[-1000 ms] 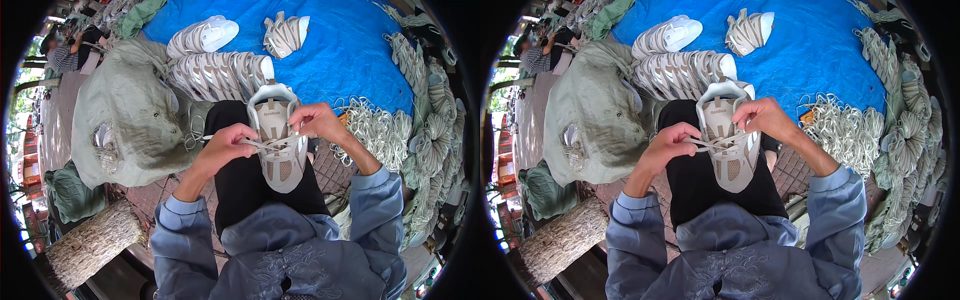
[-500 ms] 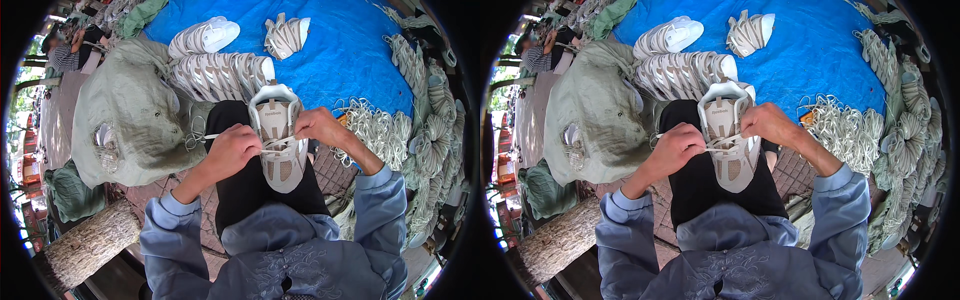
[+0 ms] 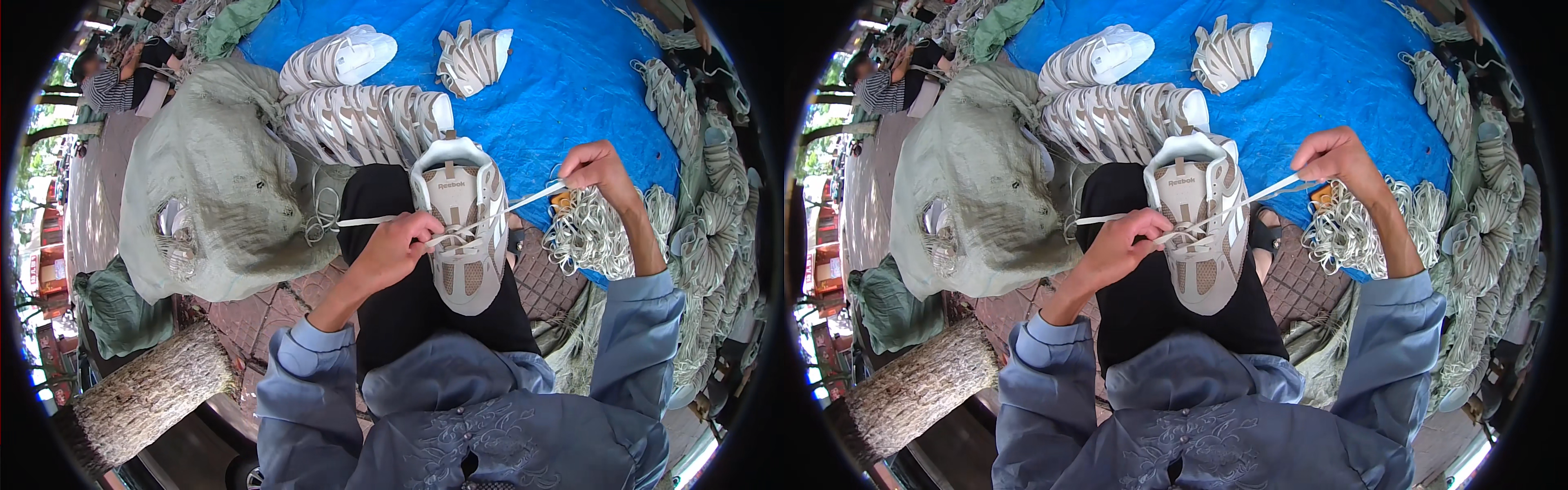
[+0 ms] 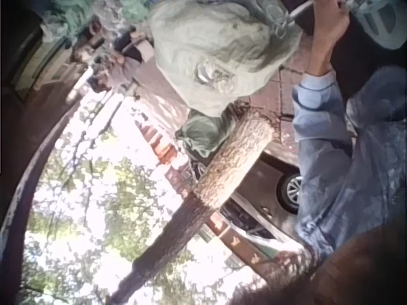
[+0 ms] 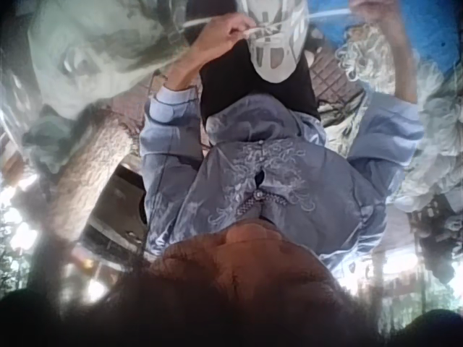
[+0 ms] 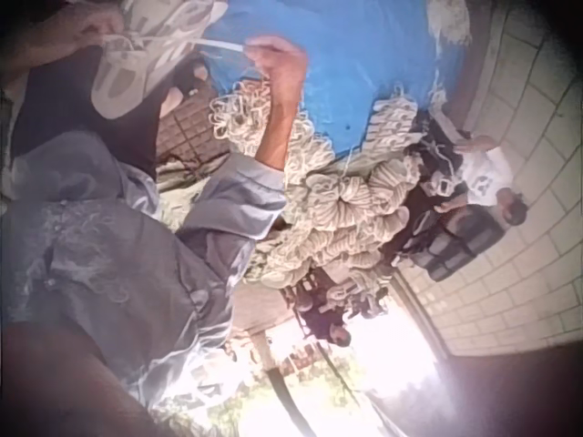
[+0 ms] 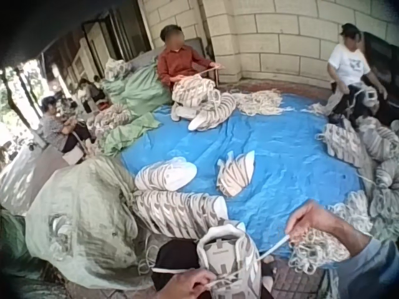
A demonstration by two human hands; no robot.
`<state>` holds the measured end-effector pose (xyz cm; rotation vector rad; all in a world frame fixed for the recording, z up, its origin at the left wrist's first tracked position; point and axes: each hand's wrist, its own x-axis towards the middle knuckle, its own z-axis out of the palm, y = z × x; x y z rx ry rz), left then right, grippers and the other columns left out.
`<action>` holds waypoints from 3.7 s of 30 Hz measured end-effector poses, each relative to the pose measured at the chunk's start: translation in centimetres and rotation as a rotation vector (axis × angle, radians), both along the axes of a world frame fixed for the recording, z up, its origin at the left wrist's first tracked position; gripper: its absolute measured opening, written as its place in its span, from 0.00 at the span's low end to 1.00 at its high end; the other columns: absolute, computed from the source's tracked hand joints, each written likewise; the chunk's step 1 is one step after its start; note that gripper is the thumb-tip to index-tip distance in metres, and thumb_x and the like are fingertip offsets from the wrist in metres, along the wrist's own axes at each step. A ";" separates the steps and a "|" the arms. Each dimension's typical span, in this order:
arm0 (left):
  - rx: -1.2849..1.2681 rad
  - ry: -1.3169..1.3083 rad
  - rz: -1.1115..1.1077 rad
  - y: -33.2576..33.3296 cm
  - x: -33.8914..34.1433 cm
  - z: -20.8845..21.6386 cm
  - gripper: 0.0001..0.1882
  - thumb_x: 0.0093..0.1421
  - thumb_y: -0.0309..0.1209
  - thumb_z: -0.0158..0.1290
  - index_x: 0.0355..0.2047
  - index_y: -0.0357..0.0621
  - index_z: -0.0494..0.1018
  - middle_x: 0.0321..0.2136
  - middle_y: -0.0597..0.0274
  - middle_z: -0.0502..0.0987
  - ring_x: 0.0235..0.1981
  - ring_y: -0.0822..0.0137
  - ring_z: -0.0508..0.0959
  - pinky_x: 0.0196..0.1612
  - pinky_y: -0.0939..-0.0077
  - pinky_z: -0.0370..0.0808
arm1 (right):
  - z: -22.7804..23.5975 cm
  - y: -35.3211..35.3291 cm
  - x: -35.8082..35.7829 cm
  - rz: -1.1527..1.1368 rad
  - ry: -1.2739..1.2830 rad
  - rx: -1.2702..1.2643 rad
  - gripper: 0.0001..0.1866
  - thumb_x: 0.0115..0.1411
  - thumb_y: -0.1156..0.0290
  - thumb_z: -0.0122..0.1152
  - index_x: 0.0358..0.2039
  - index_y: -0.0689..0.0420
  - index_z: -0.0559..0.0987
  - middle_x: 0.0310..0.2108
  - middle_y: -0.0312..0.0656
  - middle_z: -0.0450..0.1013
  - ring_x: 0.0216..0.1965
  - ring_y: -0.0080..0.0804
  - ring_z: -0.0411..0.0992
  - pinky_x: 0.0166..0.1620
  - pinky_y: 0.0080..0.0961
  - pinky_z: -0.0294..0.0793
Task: The person laces a white sneaker by threading a white shoelace through the eyelets, pulling it tight, and tying a knot. They then pick up a second white sneaker and begin lacing it in the same manner.
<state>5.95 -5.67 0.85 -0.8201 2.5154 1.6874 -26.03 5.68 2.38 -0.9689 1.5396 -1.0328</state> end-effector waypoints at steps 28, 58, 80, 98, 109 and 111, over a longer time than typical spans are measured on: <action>-0.520 0.272 0.235 2.9 -1.3 -1.7 0.18 0.41 0.14 0.49 0.35 0.42 0.68 0.21 0.63 0.70 0.25 0.61 0.69 0.30 0.70 0.67 | 4.2 3.8 2.2 -0.307 -1.167 -0.628 0.08 0.56 0.76 0.47 0.35 0.65 0.70 0.15 0.38 0.61 0.10 0.16 0.50 0.13 0.13 0.47; -0.434 -0.124 -0.019 0.4 -2.2 -0.7 0.02 0.46 0.26 0.50 0.23 0.43 0.69 0.17 0.58 0.73 0.20 0.60 0.74 0.23 0.72 0.69 | 2.6 -1.6 -6.5 -0.262 -0.813 -0.584 0.12 0.55 0.78 0.48 0.40 0.64 0.71 0.12 0.31 0.55 0.09 0.13 0.43 0.12 0.11 0.41; -0.731 0.049 -0.008 0.8 -1.8 -0.9 0.05 0.44 0.28 0.52 0.22 0.44 0.67 0.17 0.59 0.71 0.21 0.59 0.73 0.23 0.67 0.69 | -1.2 -1.1 13.6 0.541 1.031 -0.425 0.05 0.36 0.76 0.56 0.19 0.56 0.74 0.18 0.38 0.67 0.24 0.33 0.69 0.27 0.30 0.69; -0.228 0.173 0.131 1.0 -0.4 -0.9 0.02 0.49 0.24 0.50 0.26 0.40 0.70 0.20 0.57 0.72 0.21 0.61 0.74 0.25 0.74 0.69 | -2.2 -1.8 12.9 0.667 0.983 -0.321 0.04 0.36 0.73 0.58 0.18 0.55 0.75 0.16 0.40 0.69 0.22 0.37 0.70 0.24 0.33 0.68; -0.128 0.173 0.156 2.2 0.1 -1.5 0.06 0.49 0.24 0.50 0.29 0.41 0.71 0.23 0.56 0.73 0.23 0.62 0.75 0.27 0.74 0.71 | -1.2 -3.1 12.4 0.504 0.322 0.132 0.04 0.36 0.74 0.61 0.16 0.58 0.75 0.13 0.40 0.68 0.16 0.31 0.67 0.20 0.26 0.63; -0.175 0.156 0.126 2.5 -0.1 -1.5 0.07 0.48 0.23 0.50 0.30 0.40 0.72 0.23 0.57 0.74 0.23 0.65 0.75 0.27 0.76 0.71 | -1.2 -2.6 12.9 0.575 0.705 -0.210 0.05 0.36 0.73 0.62 0.17 0.58 0.75 0.14 0.40 0.69 0.17 0.30 0.68 0.21 0.25 0.63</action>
